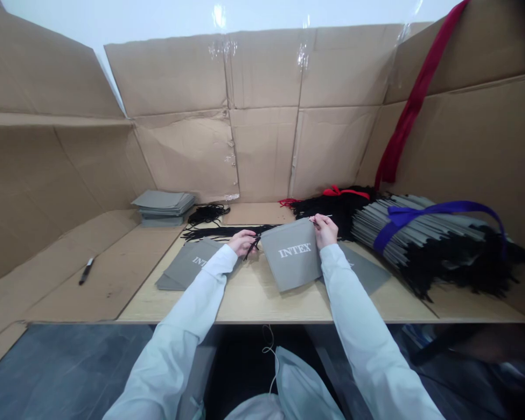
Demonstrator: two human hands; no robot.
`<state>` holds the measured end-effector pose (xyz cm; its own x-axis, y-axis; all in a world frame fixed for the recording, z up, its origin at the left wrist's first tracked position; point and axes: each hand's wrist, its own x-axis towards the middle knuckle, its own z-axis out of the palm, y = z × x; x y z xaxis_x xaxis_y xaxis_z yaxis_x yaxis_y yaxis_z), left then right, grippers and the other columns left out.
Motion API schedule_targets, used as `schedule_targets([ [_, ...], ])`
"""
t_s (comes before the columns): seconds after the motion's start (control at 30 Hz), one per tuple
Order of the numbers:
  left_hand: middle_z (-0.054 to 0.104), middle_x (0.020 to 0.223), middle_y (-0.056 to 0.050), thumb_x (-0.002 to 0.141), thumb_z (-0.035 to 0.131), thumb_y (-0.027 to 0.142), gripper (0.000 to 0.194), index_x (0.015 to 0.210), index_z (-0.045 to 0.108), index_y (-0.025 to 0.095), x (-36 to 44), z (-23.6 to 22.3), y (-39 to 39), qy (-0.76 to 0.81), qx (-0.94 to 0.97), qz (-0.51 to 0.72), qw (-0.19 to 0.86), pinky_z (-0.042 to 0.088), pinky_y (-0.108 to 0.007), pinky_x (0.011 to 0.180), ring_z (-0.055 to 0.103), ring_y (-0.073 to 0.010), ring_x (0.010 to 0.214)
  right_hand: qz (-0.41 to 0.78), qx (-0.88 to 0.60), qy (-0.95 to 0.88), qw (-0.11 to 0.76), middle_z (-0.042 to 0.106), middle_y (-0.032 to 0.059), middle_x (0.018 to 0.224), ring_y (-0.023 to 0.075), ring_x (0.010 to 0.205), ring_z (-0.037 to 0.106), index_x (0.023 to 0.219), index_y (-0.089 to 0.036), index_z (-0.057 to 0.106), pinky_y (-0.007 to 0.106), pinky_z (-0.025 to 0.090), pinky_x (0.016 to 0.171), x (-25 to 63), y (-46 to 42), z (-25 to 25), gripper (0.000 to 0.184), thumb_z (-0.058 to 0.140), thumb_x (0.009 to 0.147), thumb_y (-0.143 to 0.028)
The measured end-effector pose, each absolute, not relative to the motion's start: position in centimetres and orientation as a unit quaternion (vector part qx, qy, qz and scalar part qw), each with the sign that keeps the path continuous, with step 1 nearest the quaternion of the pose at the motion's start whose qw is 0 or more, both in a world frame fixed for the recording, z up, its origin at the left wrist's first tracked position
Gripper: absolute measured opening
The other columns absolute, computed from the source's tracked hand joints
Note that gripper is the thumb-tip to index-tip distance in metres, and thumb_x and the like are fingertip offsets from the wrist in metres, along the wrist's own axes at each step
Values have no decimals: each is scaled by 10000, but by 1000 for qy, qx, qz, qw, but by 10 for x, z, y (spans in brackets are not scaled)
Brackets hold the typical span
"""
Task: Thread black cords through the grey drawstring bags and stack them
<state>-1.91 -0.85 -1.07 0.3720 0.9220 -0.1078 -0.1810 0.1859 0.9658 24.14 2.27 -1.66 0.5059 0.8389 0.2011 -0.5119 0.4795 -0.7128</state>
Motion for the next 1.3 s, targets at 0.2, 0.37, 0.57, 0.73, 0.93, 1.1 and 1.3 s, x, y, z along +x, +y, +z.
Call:
schedule_targets([
  [0.2, 462, 571, 51, 466, 493, -67, 372, 760, 393, 139, -15, -22, -7, 357, 502, 444, 650, 385, -211, 459, 535, -104, 484, 416, -306, -284, 808, 590, -3, 535, 85, 529, 550, 589, -146, 517, 213, 450, 534, 238, 20, -15, 187, 680, 523, -211],
  [0.37, 450, 554, 37, 503, 412, -37, 257, 694, 412, 134, -11, -22, -3, 422, 451, 458, 639, 217, -160, 328, 381, -36, 338, 417, -310, -297, 801, 591, -2, 541, 85, 535, 553, 581, -145, 519, 209, 447, 538, 232, 20, -17, 171, 673, 531, -198],
  [0.57, 460, 546, 28, 697, 442, 240, 122, 707, 483, 126, -17, -20, 2, 478, 437, 424, 633, 90, -166, 295, 191, 9, 246, 430, -294, -319, 792, 603, 3, 567, 81, 545, 554, 592, -147, 531, 204, 445, 545, 224, 18, -16, 155, 666, 533, -196],
  [0.73, 370, 441, 76, 663, 548, 305, 199, 636, 433, 144, -16, -25, 1, 452, 474, 430, 621, 115, -154, 284, 209, 5, 235, 433, -285, -323, 791, 602, 0, 567, 79, 553, 555, 583, -150, 526, 202, 445, 558, 223, 17, -14, 158, 666, 528, -196],
  [0.93, 453, 505, 40, 704, 512, 298, 176, 781, 471, 145, -9, -22, -6, 451, 460, 419, 640, 272, -151, 318, 437, -53, 343, 425, -284, -338, 791, 600, -5, 568, 82, 559, 556, 582, -156, 512, 214, 448, 575, 224, 18, -15, 168, 667, 534, -202],
  [1.1, 340, 441, 82, 722, 489, 325, 195, 820, 490, 156, -13, -17, -3, 491, 476, 396, 613, 70, -144, 288, 218, -1, 229, 427, -292, -350, 781, 604, 0, 579, 84, 554, 554, 591, -156, 515, 211, 446, 558, 222, 15, -13, 172, 667, 535, -214],
  [1.3, 389, 480, 63, 586, 636, 329, 274, 615, 439, 140, -13, -14, -2, 514, 466, 382, 610, 54, -155, 309, 225, 14, 265, 422, -289, -352, 784, 599, -8, 571, 83, 548, 551, 585, -160, 506, 216, 450, 555, 221, 11, -7, 186, 672, 532, -225],
])
